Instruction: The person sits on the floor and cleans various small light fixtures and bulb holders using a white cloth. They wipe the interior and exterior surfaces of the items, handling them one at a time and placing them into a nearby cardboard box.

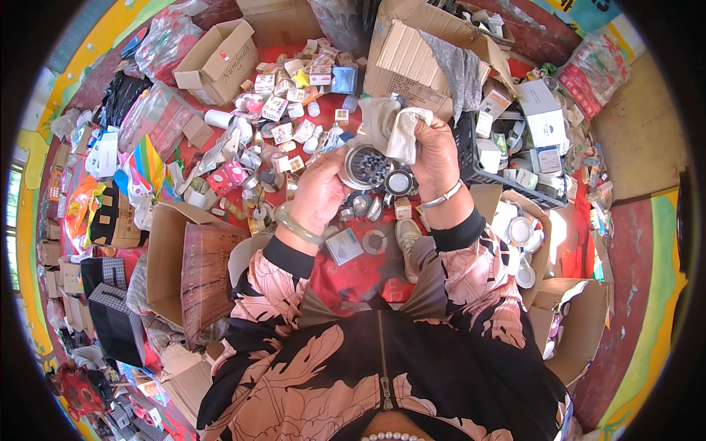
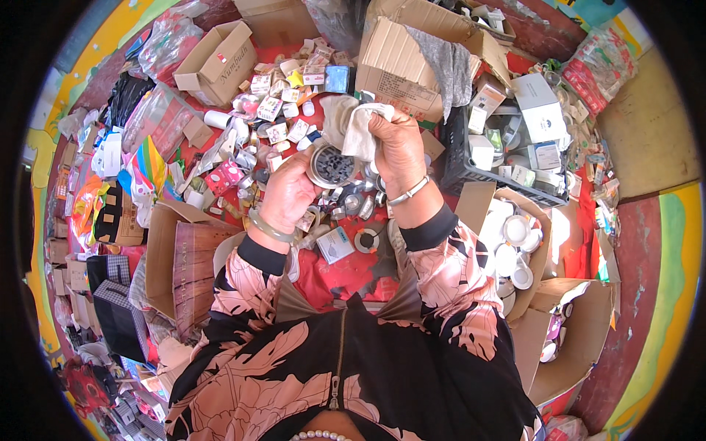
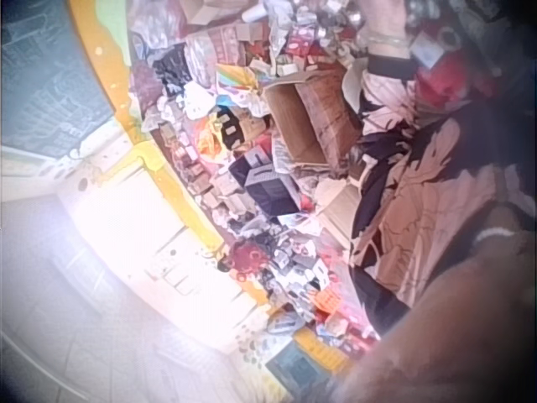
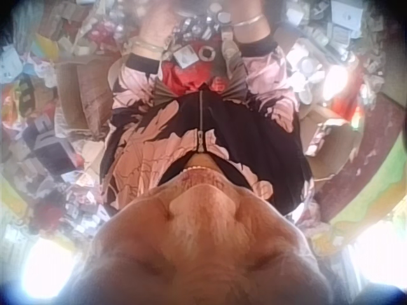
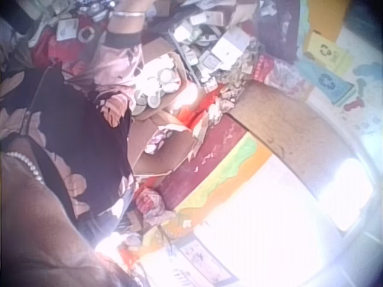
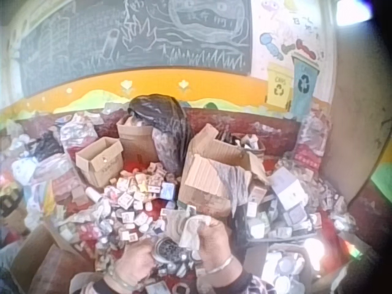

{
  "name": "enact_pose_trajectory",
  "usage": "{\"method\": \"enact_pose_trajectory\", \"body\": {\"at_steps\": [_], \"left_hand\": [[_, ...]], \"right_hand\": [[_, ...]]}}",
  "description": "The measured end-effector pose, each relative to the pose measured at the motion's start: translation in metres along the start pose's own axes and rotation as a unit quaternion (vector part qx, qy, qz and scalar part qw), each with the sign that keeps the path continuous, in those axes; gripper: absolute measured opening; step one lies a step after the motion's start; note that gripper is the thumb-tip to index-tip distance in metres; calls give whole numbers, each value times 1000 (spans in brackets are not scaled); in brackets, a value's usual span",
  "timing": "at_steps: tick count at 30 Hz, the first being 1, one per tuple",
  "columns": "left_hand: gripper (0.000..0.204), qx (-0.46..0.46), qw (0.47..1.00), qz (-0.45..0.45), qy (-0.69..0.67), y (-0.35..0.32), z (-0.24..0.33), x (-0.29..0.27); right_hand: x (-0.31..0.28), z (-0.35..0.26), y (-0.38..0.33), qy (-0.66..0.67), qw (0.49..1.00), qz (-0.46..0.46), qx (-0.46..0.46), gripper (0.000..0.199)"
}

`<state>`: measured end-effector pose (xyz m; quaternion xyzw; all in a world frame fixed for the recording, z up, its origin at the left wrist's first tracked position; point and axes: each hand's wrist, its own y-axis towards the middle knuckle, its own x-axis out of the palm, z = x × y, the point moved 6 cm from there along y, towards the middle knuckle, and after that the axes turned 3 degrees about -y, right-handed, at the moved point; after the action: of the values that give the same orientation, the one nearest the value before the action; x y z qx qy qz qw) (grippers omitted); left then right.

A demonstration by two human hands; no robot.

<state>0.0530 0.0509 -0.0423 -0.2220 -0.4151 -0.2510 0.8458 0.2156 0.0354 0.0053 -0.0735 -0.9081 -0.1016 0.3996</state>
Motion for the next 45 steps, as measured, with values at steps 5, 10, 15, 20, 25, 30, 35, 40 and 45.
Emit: {"method": "enact_pose_trajectory", "body": {"at_steps": [5, 10, 15, 20, 25, 30, 35, 40, 45], "left_hand": [[26, -2, 999, 45, 5, -4, -8, 6], [26, 24, 998, 42, 48, 0, -1, -1], [26, 20, 995, 57, 81, -2, -2, 1], [27, 1, 997, 38, 74, -3, -8, 7], [26, 20, 996, 49, 67, -2, -5, -2], [26, 24, 997, 39, 63, -3, 3, 1], [27, -28, 996, 19, 86, -6, -13, 8], [25, -19, 995, 54, 79, -7, -6, 7], [25, -16, 990, 69, 124, 0, 8, -14]], "right_hand": [[-4, 11, 1, -36, 998, 53, -21, 25], [16, 2, -4, -224, 973, 34, 36, 26], [9, -6, -1, -488, 867, 75, -58, 19], [-3, -9, 1, -587, 795, 121, -90, 20], [-4, 8, 2, -120, 988, 41, 86, 16], [5, -2, 1, -131, 987, 45, 75, 15], [-2, 3, 2, -176, 975, 134, -1, 12], [-21, 10, 8, -53, 986, 110, 113, 20], [-7, 4, 0, 12, 985, 124, 122, 20]]}}
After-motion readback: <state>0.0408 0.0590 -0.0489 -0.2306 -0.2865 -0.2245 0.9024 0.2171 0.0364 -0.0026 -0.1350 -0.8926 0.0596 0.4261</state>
